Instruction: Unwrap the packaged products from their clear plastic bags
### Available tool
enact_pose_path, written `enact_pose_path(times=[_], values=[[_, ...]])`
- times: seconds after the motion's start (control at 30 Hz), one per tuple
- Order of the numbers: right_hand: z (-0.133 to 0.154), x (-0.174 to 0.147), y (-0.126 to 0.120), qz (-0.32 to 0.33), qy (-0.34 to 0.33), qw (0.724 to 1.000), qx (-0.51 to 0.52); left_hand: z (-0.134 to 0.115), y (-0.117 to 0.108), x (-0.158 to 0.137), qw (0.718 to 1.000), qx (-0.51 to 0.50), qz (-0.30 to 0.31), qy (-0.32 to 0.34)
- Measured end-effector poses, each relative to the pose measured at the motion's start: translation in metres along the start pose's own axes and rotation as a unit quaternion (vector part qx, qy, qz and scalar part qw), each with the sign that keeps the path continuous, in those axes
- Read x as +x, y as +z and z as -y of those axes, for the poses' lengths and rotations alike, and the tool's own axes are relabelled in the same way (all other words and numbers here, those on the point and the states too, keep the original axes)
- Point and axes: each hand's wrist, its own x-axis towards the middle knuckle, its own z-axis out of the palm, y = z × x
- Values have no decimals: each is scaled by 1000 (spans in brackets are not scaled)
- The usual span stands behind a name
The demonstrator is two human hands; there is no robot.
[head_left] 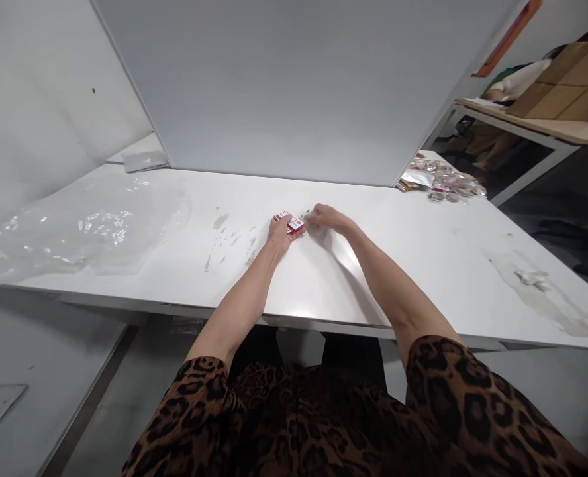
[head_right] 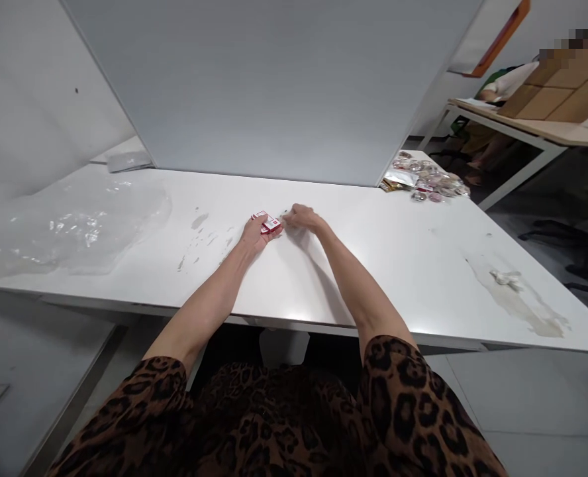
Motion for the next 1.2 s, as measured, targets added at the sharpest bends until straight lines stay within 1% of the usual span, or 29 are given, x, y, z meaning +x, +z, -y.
enact_pose_path(times=[0.1, 0.2, 0.3, 0.4, 0.47, 0.53, 0.6, 0.67, 0.73, 0.87, 0.9, 0.93, 0.97, 1.0, 1.03, 1.07, 1.1, 1.13, 1.2], values=[[2, 4, 12, -6, 8, 998, -55, -3, 1, -1, 1000, 1, -10, 6], [0, 1, 14, -9, -1, 997, -76, -5, 1, -2, 1000, -1, -5, 17], [-9, -8, 6, -39, -10, 996, -80, -6, 1, -3, 1000, -6, -1, 12], [-26, -22, -6, -79, -60, 985, -140, -6, 0, -3, 1000, 10, 7, 16], [-40, -31, -14, -74, -94, 975, -189, -5, -1, -2, 999, 22, 10, 26], [-53, -40, -24, -50, -107, 972, -203, -4, -3, 0, 999, 27, 13, 33], [-65, -48, -36, -47, -114, 973, -195, -3, -4, 1, 999, 26, 17, 38], [-78, -57, -50, -78, -124, 973, -181, -3, -5, 2, 999, 26, 18, 41], [-91, -66, -62, -100, -116, 975, -160, -3, -5, 1, 998, 33, 17, 47], [-122, -78, -88, -74, -80, 987, -117, -2, -5, -2, 996, 65, 14, 63], [-131, -78, -97, -91, -62, 990, -85, -2, -5, -4, 995, 73, 16, 69], [-140, -77, -109, -126, -30, 991, -30, -1, -5, -5, 994, 80, 19, 76], [-151, -75, -122, -178, 19, 983, 48, 1, -4, -6, 992, 85, 21, 87], [-163, -72, -137, -240, 81, 957, 140, 3, -4, -6, 991, 87, 20, 101], [-176, -69, -154, -299, 146, 916, 224, 5, -3, -7, 989, 88, 17, 118], [-189, -64, -171, -353, 207, 864, 294, 7, -2, -7, 987, 89, 15, 133], [-201, -59, -188, -379, 239, 836, 316, 9, -1, -7, 985, 93, 12, 147], [-214, -52, -205, -399, 262, 816, 326, 11, 1, -7, 983, 100, 11, 156], [-236, -32, -234, -442, 291, 782, 328, 13, 3, -7, 979, 124, 17, 160]])
